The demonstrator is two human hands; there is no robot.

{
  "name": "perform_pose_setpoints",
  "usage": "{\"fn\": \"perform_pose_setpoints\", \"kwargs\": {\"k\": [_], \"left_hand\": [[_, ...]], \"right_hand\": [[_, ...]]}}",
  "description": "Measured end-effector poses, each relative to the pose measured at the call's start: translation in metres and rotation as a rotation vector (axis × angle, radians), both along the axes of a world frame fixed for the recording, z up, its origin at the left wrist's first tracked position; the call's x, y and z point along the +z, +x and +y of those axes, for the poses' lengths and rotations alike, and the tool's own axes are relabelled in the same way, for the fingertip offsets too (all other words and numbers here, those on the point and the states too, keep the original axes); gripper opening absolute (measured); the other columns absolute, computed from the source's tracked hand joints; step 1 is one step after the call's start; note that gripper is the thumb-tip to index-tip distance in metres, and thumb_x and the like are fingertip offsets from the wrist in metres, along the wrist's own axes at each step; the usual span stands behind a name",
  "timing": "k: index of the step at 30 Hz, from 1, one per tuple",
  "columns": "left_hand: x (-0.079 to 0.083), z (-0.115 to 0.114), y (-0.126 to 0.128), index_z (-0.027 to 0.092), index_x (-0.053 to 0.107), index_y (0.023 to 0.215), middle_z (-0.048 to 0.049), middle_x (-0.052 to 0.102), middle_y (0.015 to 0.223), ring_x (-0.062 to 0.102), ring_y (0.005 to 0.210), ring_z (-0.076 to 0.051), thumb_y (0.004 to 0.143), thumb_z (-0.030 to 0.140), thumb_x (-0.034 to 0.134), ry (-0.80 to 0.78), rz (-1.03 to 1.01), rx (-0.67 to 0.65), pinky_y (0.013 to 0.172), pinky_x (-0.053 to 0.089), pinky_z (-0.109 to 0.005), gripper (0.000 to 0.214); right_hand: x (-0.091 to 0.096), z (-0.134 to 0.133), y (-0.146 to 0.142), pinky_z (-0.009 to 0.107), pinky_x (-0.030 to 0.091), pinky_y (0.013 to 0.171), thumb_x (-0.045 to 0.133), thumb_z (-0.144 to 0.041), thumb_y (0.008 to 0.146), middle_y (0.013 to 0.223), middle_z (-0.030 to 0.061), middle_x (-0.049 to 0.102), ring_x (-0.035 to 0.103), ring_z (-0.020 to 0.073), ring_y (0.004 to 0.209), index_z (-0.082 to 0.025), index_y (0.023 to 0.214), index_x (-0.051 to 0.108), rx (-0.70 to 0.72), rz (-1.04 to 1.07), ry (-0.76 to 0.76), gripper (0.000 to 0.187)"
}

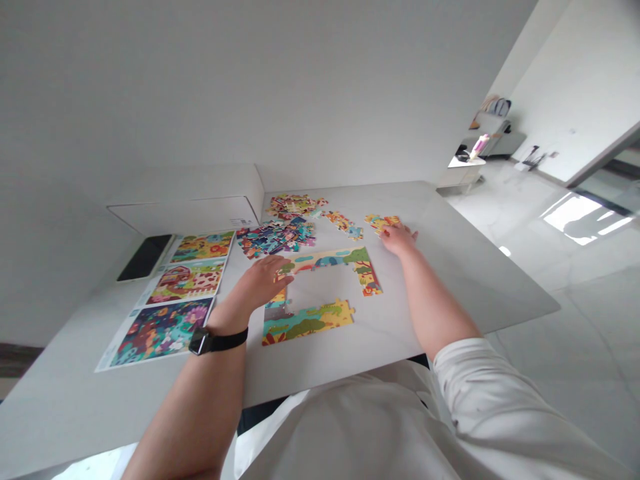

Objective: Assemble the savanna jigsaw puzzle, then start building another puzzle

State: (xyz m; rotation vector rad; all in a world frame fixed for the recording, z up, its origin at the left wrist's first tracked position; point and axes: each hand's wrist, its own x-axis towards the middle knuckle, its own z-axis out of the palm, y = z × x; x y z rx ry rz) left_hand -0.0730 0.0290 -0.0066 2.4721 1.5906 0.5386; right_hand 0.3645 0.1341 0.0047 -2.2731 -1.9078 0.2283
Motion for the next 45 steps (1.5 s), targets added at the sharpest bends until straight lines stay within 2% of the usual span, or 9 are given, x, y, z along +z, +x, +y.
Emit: {"fn": "perform_pose_setpoints", "kwargs": {"k": [6,13,19,23,27,30,34,37,45], "left_hand": [[-0.003,0.0,-0.003,0.022,0.077,0.137,-0.015,0.075,0.147,0.068,0.14,-0.035,0.101,0.053,0.059,0.024,-0.004,-0.014,0.126,0.052,-0.051,0.051],[-0.003,-0.001,0.0,0.022,0.078,0.134,-0.0145,0.076,0.143,0.07,0.136,-0.035,0.101,0.05,0.062,0.065,-0.029,-0.029,0.121,0.055,-0.052,0.046],[0.006,-0.003,0.008,0.023,0.078,0.13,-0.014,0.079,0.138,0.072,0.132,-0.034,0.103,0.047,0.061,0.108,-0.069,-0.076,0.118,0.057,-0.05,0.041],[0.014,-0.006,0.014,0.022,0.079,0.127,-0.015,0.08,0.133,0.074,0.127,-0.035,0.104,0.048,0.057,0.123,-0.094,-0.08,0.114,0.059,-0.051,0.041],[0.022,-0.012,0.023,0.023,0.079,0.127,-0.0136,0.081,0.131,0.075,0.124,-0.033,0.106,0.047,0.056,0.143,-0.118,-0.07,0.111,0.059,-0.048,0.039],[0.03,-0.017,0.029,0.023,0.078,0.128,-0.0124,0.081,0.131,0.075,0.123,-0.032,0.107,0.045,0.055,0.143,-0.137,-0.063,0.107,0.059,-0.045,0.039],[0.039,-0.023,0.035,0.022,0.078,0.131,-0.0096,0.082,0.118,0.076,0.094,-0.024,0.105,0.039,0.055,0.14,-0.203,0.043,0.091,0.059,-0.035,0.038],[0.045,-0.027,0.038,0.021,0.078,0.132,-0.0072,0.081,0.107,0.067,0.072,-0.017,0.103,0.037,0.057,0.142,-0.291,0.114,0.078,0.056,-0.03,0.039],[0.055,-0.038,0.052,0.022,0.078,0.127,-0.0036,0.079,0.101,0.057,0.061,-0.011,0.101,0.04,0.062,0.044,-0.463,0.063,0.063,0.049,-0.025,0.035]], "right_hand": [[-0.001,-0.001,-0.01,0.08,0.018,0.133,0.048,-0.041,0.114,0.181,0.0063,0.044,0.035,0.0363,0.168,-0.042,0.16,0.063,0.169,0.014,0.017,0.048],[-0.001,0.006,0.01,0.087,0.019,0.128,0.044,-0.036,0.114,0.178,0.0109,0.048,0.037,0.0425,0.165,-0.031,0.155,0.066,-0.061,0.07,0.041,0.047],[0.002,0.008,0.025,0.072,0.026,0.132,0.047,-0.018,0.109,0.153,0.0099,0.072,0.06,0.0313,0.146,-0.032,0.146,0.072,-0.076,0.154,0.154,0.046],[-0.002,0.009,0.033,0.074,0.03,0.129,0.052,-0.021,0.106,0.162,0.0171,0.062,0.056,0.0377,0.151,-0.029,0.157,0.065,-0.208,0.095,0.133,0.053],[-0.009,0.01,0.027,0.082,0.022,0.129,0.051,-0.031,0.11,0.17,0.013,0.054,0.045,0.0401,0.159,-0.037,0.152,0.071,-0.115,0.073,0.064,0.047],[-0.008,0.015,0.023,0.07,0.031,0.131,0.049,-0.026,0.109,0.168,0.0087,0.056,0.048,0.0336,0.157,-0.038,0.144,0.076,-0.075,0.081,0.119,0.046],[0.004,0.036,0.033,0.045,0.051,0.118,0.054,-0.029,0.108,0.157,0.0166,0.065,0.063,0.0315,0.142,-0.026,0.152,0.07,-0.122,0.005,0.104,0.047],[0.017,0.061,0.042,0.042,0.053,0.113,0.063,-0.036,0.106,0.154,0.023,0.068,0.066,0.0336,0.14,-0.017,0.156,0.066,-0.051,-0.127,-0.033,0.054],[0.046,0.097,0.041,0.039,0.062,0.093,0.093,-0.039,0.083,0.113,0.017,0.086,0.082,0.0347,0.107,-0.019,0.112,0.088,0.117,-0.182,-0.26,0.036]]}}
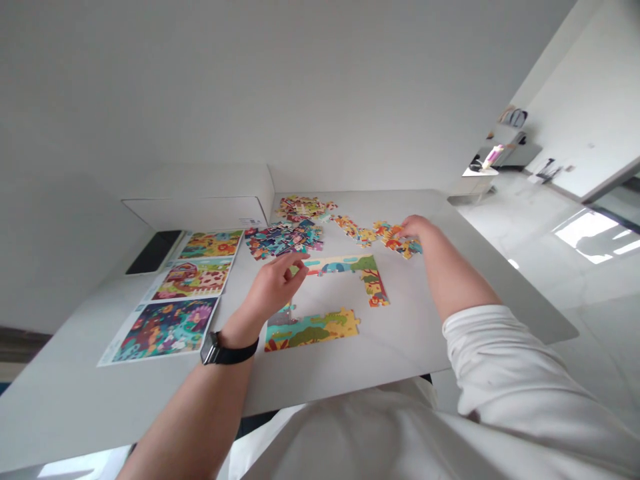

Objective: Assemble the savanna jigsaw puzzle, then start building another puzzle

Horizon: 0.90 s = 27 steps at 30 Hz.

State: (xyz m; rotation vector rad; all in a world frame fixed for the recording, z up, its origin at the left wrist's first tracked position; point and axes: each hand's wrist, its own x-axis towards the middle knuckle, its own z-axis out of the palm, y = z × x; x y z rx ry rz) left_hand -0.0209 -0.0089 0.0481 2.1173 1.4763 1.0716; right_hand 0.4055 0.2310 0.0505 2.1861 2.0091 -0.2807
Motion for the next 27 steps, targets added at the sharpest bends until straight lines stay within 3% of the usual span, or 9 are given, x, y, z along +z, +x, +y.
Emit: {"fn": "perform_pose_setpoints", "kwargs": {"k": [2,5,8,10,14,19,23,27], "left_hand": [[0.002,-0.002,0.003,0.022,0.078,0.128,-0.0041,0.079,0.101,0.058,0.062,-0.011,0.101,0.041,0.063,-0.026,-0.043,-0.009,0.062,0.049,-0.025,0.036],[0.006,-0.005,0.005,0.021,0.078,0.127,-0.0053,0.079,0.102,0.058,0.064,-0.011,0.1,0.043,0.066,-0.065,-0.125,-0.009,0.06,0.048,-0.024,0.038],[0.01,-0.008,0.007,0.019,0.078,0.127,-0.0067,0.077,0.102,0.059,0.066,-0.012,0.099,0.048,0.069,-0.104,-0.227,-0.018,0.058,0.046,-0.023,0.041],[0.013,-0.01,0.009,0.019,0.078,0.127,-0.0075,0.076,0.102,0.058,0.065,-0.011,0.099,0.053,0.071,-0.137,-0.292,-0.022,0.056,0.043,-0.023,0.045],[0.015,-0.012,0.015,0.017,0.078,0.123,-0.0078,0.074,0.1,0.052,0.06,-0.009,0.093,0.062,0.077,-0.191,-0.38,-0.043,0.05,0.036,-0.022,0.054],[0.011,-0.008,0.023,0.016,0.076,0.115,-0.0056,0.073,0.092,0.049,0.057,-0.008,0.089,0.064,0.079,-0.243,-0.418,-0.048,0.049,0.034,-0.022,0.054],[0.006,-0.007,0.028,0.017,0.074,0.109,-0.001,0.068,0.077,0.05,0.055,-0.009,0.09,0.063,0.077,-0.327,-0.414,-0.058,0.05,0.037,-0.023,0.05],[0.001,-0.008,0.032,0.018,0.072,0.098,0.004,0.057,0.059,0.048,0.051,-0.01,0.09,0.064,0.077,-0.389,-0.379,-0.051,0.05,0.037,-0.024,0.046]], "right_hand": [[0.003,0.0,0.005,0.038,0.063,0.091,0.092,-0.038,0.082,0.109,0.0162,0.086,0.082,0.0336,0.104,-0.019,0.107,0.088,-0.01,0.016,0.018,0.031],[0.006,-0.008,0.015,0.036,0.062,0.09,0.09,-0.033,0.083,0.104,0.0134,0.086,0.08,0.0305,0.101,-0.019,0.1,0.085,-0.112,0.169,0.196,0.023],[0.011,-0.03,0.017,0.034,0.061,0.08,0.089,-0.036,0.084,0.086,0.0082,0.08,0.076,0.0242,0.086,-0.018,0.093,0.08,-0.235,0.568,0.342,0.023],[0.015,-0.054,0.01,0.031,0.06,0.071,0.091,-0.041,0.082,0.08,0.0044,0.076,0.071,0.019,0.075,-0.019,0.093,0.076,-0.247,0.908,0.371,0.029],[0.017,-0.113,-0.031,0.027,0.056,0.065,0.098,-0.051,0.072,0.081,0.002,0.074,0.067,0.0157,0.071,-0.023,0.089,0.072,-0.075,1.284,0.324,0.043],[-0.007,-0.176,-0.103,0.029,0.057,0.069,0.097,-0.063,0.068,0.08,-0.0016,0.071,0.066,0.0159,0.072,-0.025,0.088,0.069,0.079,1.487,0.142,0.051],[-0.027,-0.199,-0.145,0.029,0.053,0.069,0.096,-0.065,0.068,0.077,-0.0032,0.069,0.064,0.0153,0.071,-0.026,0.087,0.069,0.117,1.584,0.101,0.051],[-0.031,-0.206,-0.155,0.029,0.05,0.068,0.095,-0.066,0.067,0.076,-0.0032,0.07,0.064,0.0154,0.07,-0.026,0.085,0.068,0.122,1.582,0.074,0.052]]}}
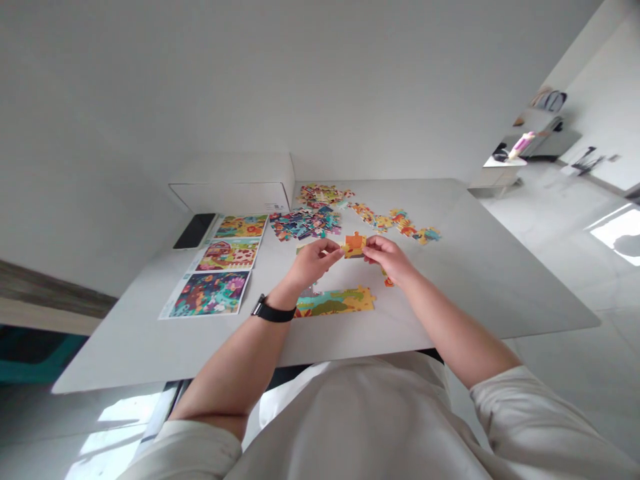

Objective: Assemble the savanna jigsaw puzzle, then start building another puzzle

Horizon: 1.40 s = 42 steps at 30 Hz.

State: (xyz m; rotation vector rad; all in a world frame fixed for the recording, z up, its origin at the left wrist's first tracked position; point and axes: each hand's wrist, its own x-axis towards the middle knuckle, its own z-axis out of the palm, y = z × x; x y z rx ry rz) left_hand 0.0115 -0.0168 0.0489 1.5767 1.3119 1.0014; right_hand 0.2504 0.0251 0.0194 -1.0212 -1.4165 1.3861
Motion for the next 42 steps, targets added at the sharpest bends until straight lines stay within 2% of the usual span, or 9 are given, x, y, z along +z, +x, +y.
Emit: {"fn": "perform_pose_setpoints", "kwargs": {"k": [8,11,13,18,21,24,28,35,42], "left_hand": [[-0.01,0.003,0.004,0.021,0.069,0.087,0.0066,0.051,0.054,0.039,0.042,-0.008,0.091,0.063,0.074,-0.06,-0.035,0.005,0.045,0.028,-0.023,0.043],[-0.013,0.005,0.004,0.021,0.068,0.088,0.0073,0.049,0.054,0.036,0.041,-0.008,0.09,0.064,0.074,-0.094,-0.088,-0.009,0.043,0.025,-0.023,0.043],[-0.014,0.005,0.004,0.021,0.067,0.089,0.0077,0.049,0.054,0.035,0.041,-0.007,0.089,0.064,0.075,-0.102,-0.113,-0.018,0.043,0.025,-0.023,0.044],[-0.014,0.005,0.004,0.021,0.067,0.09,0.0083,0.048,0.053,0.035,0.04,-0.007,0.088,0.067,0.077,-0.105,-0.135,-0.022,0.042,0.026,-0.023,0.047],[-0.014,0.005,0.004,0.021,0.067,0.09,0.0081,0.049,0.053,0.036,0.04,-0.007,0.089,0.067,0.077,-0.102,-0.124,-0.022,0.041,0.027,-0.023,0.047],[-0.013,0.004,0.005,0.021,0.067,0.089,0.008,0.05,0.053,0.036,0.039,-0.007,0.089,0.067,0.076,-0.102,-0.122,-0.023,0.041,0.029,-0.023,0.047],[-0.013,0.002,0.006,0.02,0.067,0.089,0.0072,0.051,0.054,0.038,0.04,-0.007,0.09,0.067,0.076,-0.1,-0.115,-0.034,0.042,0.031,-0.023,0.047],[-0.012,0.001,0.008,0.021,0.069,0.09,0.005,0.055,0.057,0.044,0.042,-0.009,0.095,0.062,0.07,-0.072,0.02,-0.062,0.044,0.034,-0.023,0.042],[-0.015,-0.004,0.012,0.021,0.078,0.106,-0.0051,0.079,0.094,0.065,0.07,-0.015,0.099,0.043,0.067,0.248,0.287,-0.078,0.068,0.05,-0.027,0.025]], "right_hand": [[0.002,0.0,0.008,0.031,0.053,0.07,0.09,-0.071,0.073,0.077,-0.0012,0.069,0.064,0.0176,0.073,-0.026,0.086,0.069,0.043,-0.054,0.067,0.051],[-0.001,0.001,0.01,0.032,0.056,0.074,0.082,-0.073,0.083,0.086,0.001,0.072,0.068,0.0196,0.081,-0.027,0.099,0.071,0.018,-0.082,0.117,0.05],[-0.003,0.002,0.013,0.034,0.059,0.077,0.08,-0.072,0.087,0.103,0.0038,0.076,0.071,0.0213,0.091,-0.029,0.113,0.07,0.007,-0.092,0.177,0.051],[-0.004,0.0,0.019,0.04,0.064,0.093,0.084,-0.049,0.088,0.147,0.0106,0.066,0.069,0.0272,0.126,-0.032,0.131,0.063,0.038,-0.187,0.513,0.051],[0.001,-0.004,0.021,0.044,0.065,0.098,0.08,-0.033,0.092,0.151,0.0126,0.064,0.062,0.0305,0.142,-0.032,0.135,0.063,0.033,-0.331,0.758,0.046],[0.006,-0.006,0.023,0.05,0.063,0.106,0.076,-0.024,0.094,0.146,0.013,0.067,0.063,0.0317,0.142,-0.032,0.135,0.065,0.039,-0.435,0.866,0.044],[0.006,-0.003,0.026,0.056,0.056,0.12,0.077,-0.023,0.093,0.142,0.0113,0.069,0.065,0.0318,0.139,-0.033,0.136,0.067,0.049,-0.503,0.92,0.045],[0.011,-0.002,0.039,0.053,0.055,0.122,0.078,-0.023,0.094,0.139,0.0085,0.07,0.066,0.0311,0.138,-0.036,0.136,0.07,0.098,-0.556,0.91,0.045],[0.029,-0.017,0.077,0.058,0.052,0.123,0.08,-0.027,0.094,0.14,0.0075,0.072,0.067,0.0331,0.137,-0.036,0.129,0.075,0.025,-0.613,0.841,0.037]]}}
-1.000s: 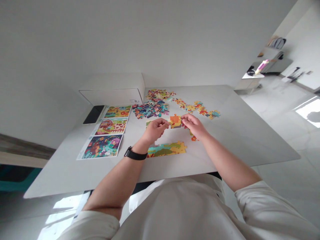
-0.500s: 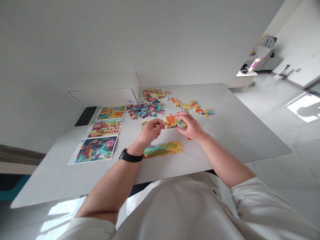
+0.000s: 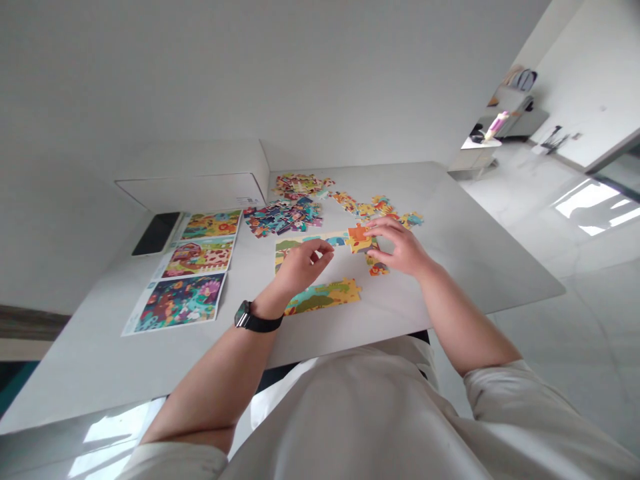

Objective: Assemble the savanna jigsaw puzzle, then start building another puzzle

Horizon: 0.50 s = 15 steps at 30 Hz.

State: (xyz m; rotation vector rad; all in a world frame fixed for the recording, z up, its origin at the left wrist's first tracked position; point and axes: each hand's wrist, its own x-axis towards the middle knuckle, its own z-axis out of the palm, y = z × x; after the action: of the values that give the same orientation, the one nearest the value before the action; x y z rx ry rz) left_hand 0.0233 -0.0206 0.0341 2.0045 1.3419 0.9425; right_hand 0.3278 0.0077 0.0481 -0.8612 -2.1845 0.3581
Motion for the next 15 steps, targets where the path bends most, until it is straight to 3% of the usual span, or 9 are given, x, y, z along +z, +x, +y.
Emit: {"fn": "perform_pose_setpoints", "kwargs": {"k": [5,8,11,15], "left_hand": [[0.004,-0.016,0.008,0.023,0.078,0.121,-0.0083,0.079,0.115,0.072,0.083,-0.019,0.104,0.037,0.066,0.123,0.151,-0.219,0.082,0.058,-0.033,0.025],[0.004,-0.024,0.015,0.025,0.078,0.128,-0.0107,0.078,0.122,0.075,0.105,-0.026,0.108,0.037,0.064,0.19,0.218,-0.352,0.099,0.059,-0.04,0.027],[-0.002,-0.029,0.023,0.026,0.075,0.136,-0.0119,0.076,0.136,0.071,0.127,-0.029,0.109,0.034,0.063,0.227,0.266,-0.519,0.114,0.056,-0.046,0.031],[-0.01,-0.032,0.03,0.027,0.067,0.152,-0.0121,0.068,0.154,0.065,0.139,-0.03,0.107,0.029,0.065,0.232,0.31,-0.667,0.122,0.052,-0.049,0.044]], "right_hand": [[-0.017,-0.033,0.034,0.056,0.056,0.119,0.082,-0.032,0.095,0.137,0.008,0.074,0.07,0.0316,0.132,-0.036,0.127,0.077,-0.048,-0.025,-0.051,0.033],[-0.036,-0.054,0.05,0.055,0.058,0.116,0.081,-0.033,0.096,0.135,0.0083,0.075,0.071,0.0311,0.129,-0.035,0.125,0.078,-0.082,-0.051,-0.069,0.03],[-0.054,-0.068,0.061,0.055,0.059,0.113,0.081,-0.033,0.096,0.135,0.0082,0.075,0.072,0.0311,0.126,-0.035,0.122,0.08,-0.098,-0.073,-0.085,0.026],[-0.067,-0.077,0.065,0.054,0.06,0.111,0.082,-0.031,0.096,0.134,0.0092,0.076,0.072,0.0312,0.124,-0.033,0.121,0.081,-0.085,-0.092,-0.081,0.026]]}}
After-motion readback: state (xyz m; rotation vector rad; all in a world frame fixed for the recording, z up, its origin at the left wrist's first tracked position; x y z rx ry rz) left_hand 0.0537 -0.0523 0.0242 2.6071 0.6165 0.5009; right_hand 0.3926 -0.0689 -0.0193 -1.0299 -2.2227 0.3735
